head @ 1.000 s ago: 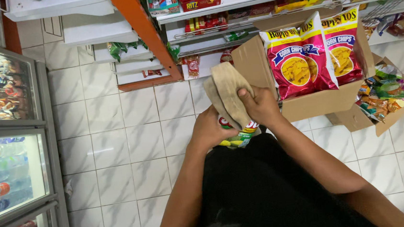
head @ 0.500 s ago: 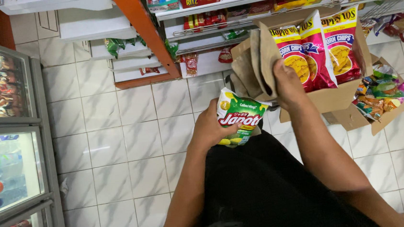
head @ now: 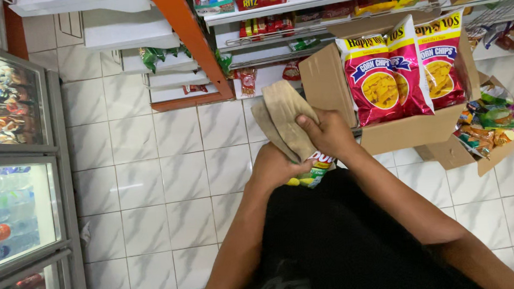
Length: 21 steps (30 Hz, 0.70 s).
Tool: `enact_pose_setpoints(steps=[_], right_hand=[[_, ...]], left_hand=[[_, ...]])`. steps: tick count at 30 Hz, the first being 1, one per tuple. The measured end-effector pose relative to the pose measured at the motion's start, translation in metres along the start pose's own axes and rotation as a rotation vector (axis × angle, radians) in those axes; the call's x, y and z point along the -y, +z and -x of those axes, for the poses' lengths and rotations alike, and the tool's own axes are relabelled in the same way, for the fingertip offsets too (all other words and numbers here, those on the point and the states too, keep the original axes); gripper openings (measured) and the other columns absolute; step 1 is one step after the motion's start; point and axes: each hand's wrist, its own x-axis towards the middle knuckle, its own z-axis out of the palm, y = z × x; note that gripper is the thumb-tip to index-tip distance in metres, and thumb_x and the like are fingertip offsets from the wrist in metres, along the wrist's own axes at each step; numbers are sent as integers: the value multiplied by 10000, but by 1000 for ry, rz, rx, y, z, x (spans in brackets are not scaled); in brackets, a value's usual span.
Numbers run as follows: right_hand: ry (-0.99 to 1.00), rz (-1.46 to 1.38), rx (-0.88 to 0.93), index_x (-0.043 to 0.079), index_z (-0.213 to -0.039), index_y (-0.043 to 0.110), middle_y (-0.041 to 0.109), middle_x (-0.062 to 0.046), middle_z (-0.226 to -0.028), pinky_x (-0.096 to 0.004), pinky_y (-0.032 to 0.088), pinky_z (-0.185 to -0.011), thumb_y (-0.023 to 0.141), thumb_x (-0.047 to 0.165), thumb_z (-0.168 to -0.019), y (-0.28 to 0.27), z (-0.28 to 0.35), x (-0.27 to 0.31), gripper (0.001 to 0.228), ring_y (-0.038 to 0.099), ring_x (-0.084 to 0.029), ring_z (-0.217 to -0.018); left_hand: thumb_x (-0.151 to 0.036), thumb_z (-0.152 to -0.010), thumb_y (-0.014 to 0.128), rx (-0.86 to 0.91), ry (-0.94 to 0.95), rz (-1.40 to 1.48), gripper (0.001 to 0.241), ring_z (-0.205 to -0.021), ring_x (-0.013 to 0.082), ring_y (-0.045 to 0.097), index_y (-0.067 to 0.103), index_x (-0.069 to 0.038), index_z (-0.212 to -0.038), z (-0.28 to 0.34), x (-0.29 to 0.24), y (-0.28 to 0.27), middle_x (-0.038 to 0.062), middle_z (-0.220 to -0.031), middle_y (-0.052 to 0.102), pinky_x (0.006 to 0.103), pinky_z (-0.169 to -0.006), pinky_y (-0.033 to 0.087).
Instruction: The person wipes the surfaces of several snack packages with a cloth, then scans their barcodes with a handheld scanner, and places them on a shelf. The person handles multiple snack bags including Twistko, Japota, and Happy Tos, cleaning each one individually before scanning and shelving.
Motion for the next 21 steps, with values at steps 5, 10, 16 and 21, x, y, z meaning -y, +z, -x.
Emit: enact_pose_setpoints(steps=[5, 10, 16, 21], right_hand=[[57, -185, -70, 6, -1121, 716, 754, -99, -845, -334, 550, -711, 543, 408, -1062, 6, -1, -1, 441, 660, -127, -787], [121, -187, -115, -5, -1062, 732, 734, -75, -807, -331, 542, -701, 524, 433, -1072, 12, -6, 2, 485, 646, -113, -758], [161, -380, -133, -36, -1092, 718, 733, -66, -897, -312, 541, -736, 513, 471, -1058, 25, -9, -11, 547, 643, -115, -815], [343, -637, -546, -66, -1156, 667, 717, -94, -1039, -321, 567, -813, 582, 536, -1012, 1, -48, -53, 624, 649, -129, -912]], left_hand=[[-487, -681, 819, 6, 78, -143, 557, -923, 347, 717, 736, -100, -1074, -7, -3, -6, 143, -1005, 759, 434, -817, 567], [-496, -655, 823, -6, 43, -148, 642, -918, 357, 715, 704, -77, -1126, -6, -4, -12, 157, -1029, 744, 437, -813, 567], [-501, -641, 835, -49, 35, -103, 771, -918, 366, 720, 609, -49, -1224, -3, -2, -14, 166, -1040, 743, 443, -829, 569], [-507, -677, 838, -98, -77, -74, 859, -905, 347, 740, 512, -35, -1317, 5, 5, -10, 179, -1011, 749, 433, -802, 581]])
